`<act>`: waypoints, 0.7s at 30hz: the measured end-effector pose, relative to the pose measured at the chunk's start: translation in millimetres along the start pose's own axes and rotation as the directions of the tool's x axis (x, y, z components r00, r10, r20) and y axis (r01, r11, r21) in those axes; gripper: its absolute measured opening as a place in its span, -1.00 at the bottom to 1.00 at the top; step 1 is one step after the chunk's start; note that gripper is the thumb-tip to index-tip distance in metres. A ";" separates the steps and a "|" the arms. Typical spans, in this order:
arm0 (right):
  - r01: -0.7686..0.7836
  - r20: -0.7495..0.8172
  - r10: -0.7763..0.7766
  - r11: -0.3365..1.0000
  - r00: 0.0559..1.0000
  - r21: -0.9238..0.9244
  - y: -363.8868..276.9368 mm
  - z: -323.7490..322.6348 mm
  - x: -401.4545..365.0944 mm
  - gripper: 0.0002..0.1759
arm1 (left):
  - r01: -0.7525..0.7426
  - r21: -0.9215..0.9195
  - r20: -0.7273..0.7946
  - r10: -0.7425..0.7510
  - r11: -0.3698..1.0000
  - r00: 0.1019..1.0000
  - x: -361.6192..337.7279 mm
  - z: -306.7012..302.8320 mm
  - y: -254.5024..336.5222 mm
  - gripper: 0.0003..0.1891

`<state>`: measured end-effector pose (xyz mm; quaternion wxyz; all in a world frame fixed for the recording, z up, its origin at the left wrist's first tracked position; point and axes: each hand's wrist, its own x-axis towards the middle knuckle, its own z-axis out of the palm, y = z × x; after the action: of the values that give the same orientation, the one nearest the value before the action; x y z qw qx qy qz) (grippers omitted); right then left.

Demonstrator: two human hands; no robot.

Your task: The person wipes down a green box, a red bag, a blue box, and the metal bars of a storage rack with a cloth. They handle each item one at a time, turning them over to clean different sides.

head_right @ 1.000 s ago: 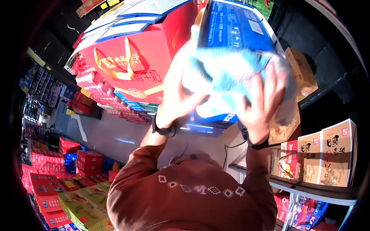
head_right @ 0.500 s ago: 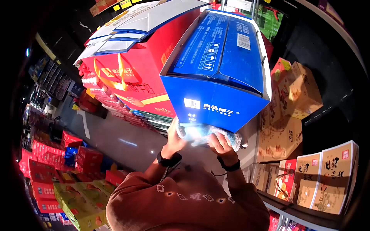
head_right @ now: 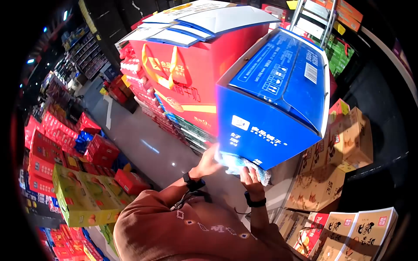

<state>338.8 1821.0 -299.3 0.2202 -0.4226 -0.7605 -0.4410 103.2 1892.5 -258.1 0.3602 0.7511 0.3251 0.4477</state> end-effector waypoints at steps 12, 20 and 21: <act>-0.294 -0.342 0.337 0.940 0.878 0.171 93.4 -73.4 133.6 -0.49 | -0.485 0.217 -0.268 0.530 0.847 0.805 105.4 -39.2 134.9 -0.27; -0.385 -0.338 0.395 0.918 0.854 0.100 55.5 -51.8 123.4 -0.51 | -0.527 0.154 -0.259 0.548 0.836 0.795 96.0 -41.3 110.8 -0.37; -0.402 -0.376 0.417 0.908 0.828 0.121 46.2 -45.0 120.7 -0.65 | -0.524 0.148 -0.242 0.544 0.839 0.803 90.2 -38.6 96.7 -0.38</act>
<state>309.9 1848.3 -168.4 0.4651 -0.4745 -0.6002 -0.4453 119.2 1924.2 -124.9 0.1431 0.7556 0.1635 0.6180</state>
